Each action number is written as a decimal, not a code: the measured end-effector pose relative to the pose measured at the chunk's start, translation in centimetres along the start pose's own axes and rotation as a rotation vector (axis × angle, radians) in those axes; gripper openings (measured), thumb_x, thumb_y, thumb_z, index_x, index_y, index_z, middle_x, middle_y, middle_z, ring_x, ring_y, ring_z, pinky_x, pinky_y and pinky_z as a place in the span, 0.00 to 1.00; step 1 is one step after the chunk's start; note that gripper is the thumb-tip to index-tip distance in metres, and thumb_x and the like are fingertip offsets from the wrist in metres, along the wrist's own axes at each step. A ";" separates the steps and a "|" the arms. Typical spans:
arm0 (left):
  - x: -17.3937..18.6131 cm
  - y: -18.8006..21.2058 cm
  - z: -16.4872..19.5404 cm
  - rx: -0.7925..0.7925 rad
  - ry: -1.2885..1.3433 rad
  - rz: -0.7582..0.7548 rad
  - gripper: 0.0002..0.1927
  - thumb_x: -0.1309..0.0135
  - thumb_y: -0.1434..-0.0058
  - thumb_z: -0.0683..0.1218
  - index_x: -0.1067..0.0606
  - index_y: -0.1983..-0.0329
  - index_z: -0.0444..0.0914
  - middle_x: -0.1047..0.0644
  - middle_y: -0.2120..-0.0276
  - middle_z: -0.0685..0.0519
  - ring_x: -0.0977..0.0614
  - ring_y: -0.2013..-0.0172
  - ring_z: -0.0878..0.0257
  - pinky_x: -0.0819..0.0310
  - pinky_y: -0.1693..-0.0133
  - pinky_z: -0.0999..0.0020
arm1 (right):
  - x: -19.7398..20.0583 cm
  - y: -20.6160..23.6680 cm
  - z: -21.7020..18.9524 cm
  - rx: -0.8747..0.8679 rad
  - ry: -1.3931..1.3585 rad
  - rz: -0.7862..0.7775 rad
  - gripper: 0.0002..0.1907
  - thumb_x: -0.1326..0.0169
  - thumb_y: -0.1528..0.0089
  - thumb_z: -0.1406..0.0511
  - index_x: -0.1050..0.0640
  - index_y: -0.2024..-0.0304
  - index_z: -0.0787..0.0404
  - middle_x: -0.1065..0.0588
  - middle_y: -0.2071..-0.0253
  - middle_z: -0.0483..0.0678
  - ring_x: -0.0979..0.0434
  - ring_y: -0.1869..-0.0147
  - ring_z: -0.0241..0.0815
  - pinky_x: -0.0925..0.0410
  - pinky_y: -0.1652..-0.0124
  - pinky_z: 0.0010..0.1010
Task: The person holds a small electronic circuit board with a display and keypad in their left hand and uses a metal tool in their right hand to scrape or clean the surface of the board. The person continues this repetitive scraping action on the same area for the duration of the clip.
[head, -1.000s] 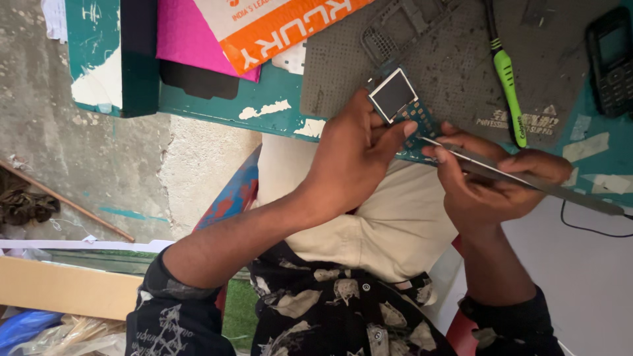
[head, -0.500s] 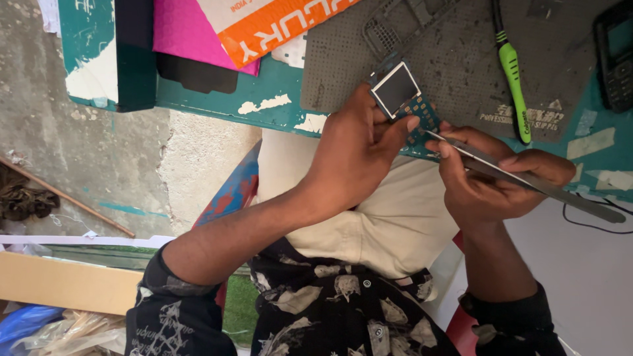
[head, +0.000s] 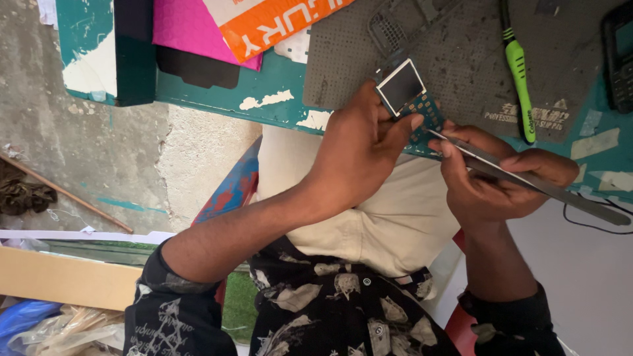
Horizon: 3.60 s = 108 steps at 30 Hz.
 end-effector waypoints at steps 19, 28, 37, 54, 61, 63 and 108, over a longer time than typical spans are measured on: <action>-0.1 -0.1 0.2 -0.047 0.066 -0.001 0.13 0.45 0.30 0.41 0.34 0.51 0.28 0.16 0.67 0.46 0.13 0.66 0.68 0.20 0.69 0.73 | 0.2 -0.9 -1.2 -0.077 0.052 -0.019 0.28 0.43 0.33 0.82 0.50 0.52 0.63 0.21 0.57 0.72 0.15 0.59 0.51 0.24 0.67 0.21; 0.0 0.0 0.4 -0.030 0.042 -0.003 0.14 0.45 0.30 0.40 0.34 0.49 0.27 0.17 0.69 0.46 0.15 0.70 0.68 0.23 0.72 0.71 | 0.1 -1.0 -1.2 -0.044 0.067 -0.006 0.28 0.42 0.32 0.81 0.50 0.51 0.63 0.21 0.57 0.70 0.15 0.58 0.50 0.24 0.67 0.21; -0.1 0.0 0.2 -0.072 0.065 -0.008 0.14 0.46 0.29 0.40 0.35 0.48 0.27 0.16 0.65 0.44 0.12 0.64 0.65 0.18 0.66 0.71 | 0.3 -1.0 -1.1 -0.050 0.050 -0.013 0.28 0.42 0.32 0.81 0.49 0.51 0.62 0.21 0.58 0.70 0.15 0.60 0.47 0.26 0.68 0.19; -0.2 0.1 -0.2 -0.093 -0.010 0.036 0.13 0.43 0.30 0.40 0.34 0.51 0.28 0.18 0.71 0.47 0.17 0.72 0.71 0.25 0.72 0.73 | 0.4 0.0 0.0 -0.022 0.106 -0.009 0.31 0.38 0.33 0.82 0.48 0.51 0.62 0.19 0.58 0.69 0.16 0.65 0.41 0.31 0.73 0.17; 0.0 0.1 0.2 -0.057 0.039 -0.006 0.13 0.46 0.30 0.39 0.34 0.48 0.29 0.19 0.73 0.49 0.20 0.73 0.73 0.29 0.74 0.75 | 0.4 0.1 0.1 -0.064 0.091 -0.042 0.27 0.41 0.35 0.82 0.47 0.53 0.64 0.20 0.58 0.70 0.16 0.62 0.45 0.29 0.69 0.17; 0.1 0.1 0.1 0.002 -0.051 -0.022 0.13 0.45 0.30 0.40 0.34 0.50 0.29 0.20 0.77 0.48 0.22 0.78 0.71 0.34 0.76 0.74 | 0.2 0.1 0.3 -0.173 0.190 -0.086 0.27 0.39 0.41 0.83 0.43 0.54 0.67 0.19 0.62 0.72 0.18 0.66 0.48 0.28 0.67 0.25; 0.0 0.3 0.3 -0.032 0.072 -0.031 0.14 0.46 0.29 0.38 0.33 0.44 0.30 0.15 0.68 0.47 0.24 0.73 0.74 0.34 0.75 0.78 | 0.4 -0.6 -0.4 -0.008 0.126 -0.028 0.31 0.36 0.34 0.81 0.48 0.51 0.65 0.19 0.58 0.68 0.15 0.64 0.41 0.33 0.73 0.13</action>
Point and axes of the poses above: each hand's wrist, its own y-axis away from the middle knuckle, its own x-axis out of the back of the hand, z = x × y, the point moved 2 cm from there along -y, towards the middle knuckle
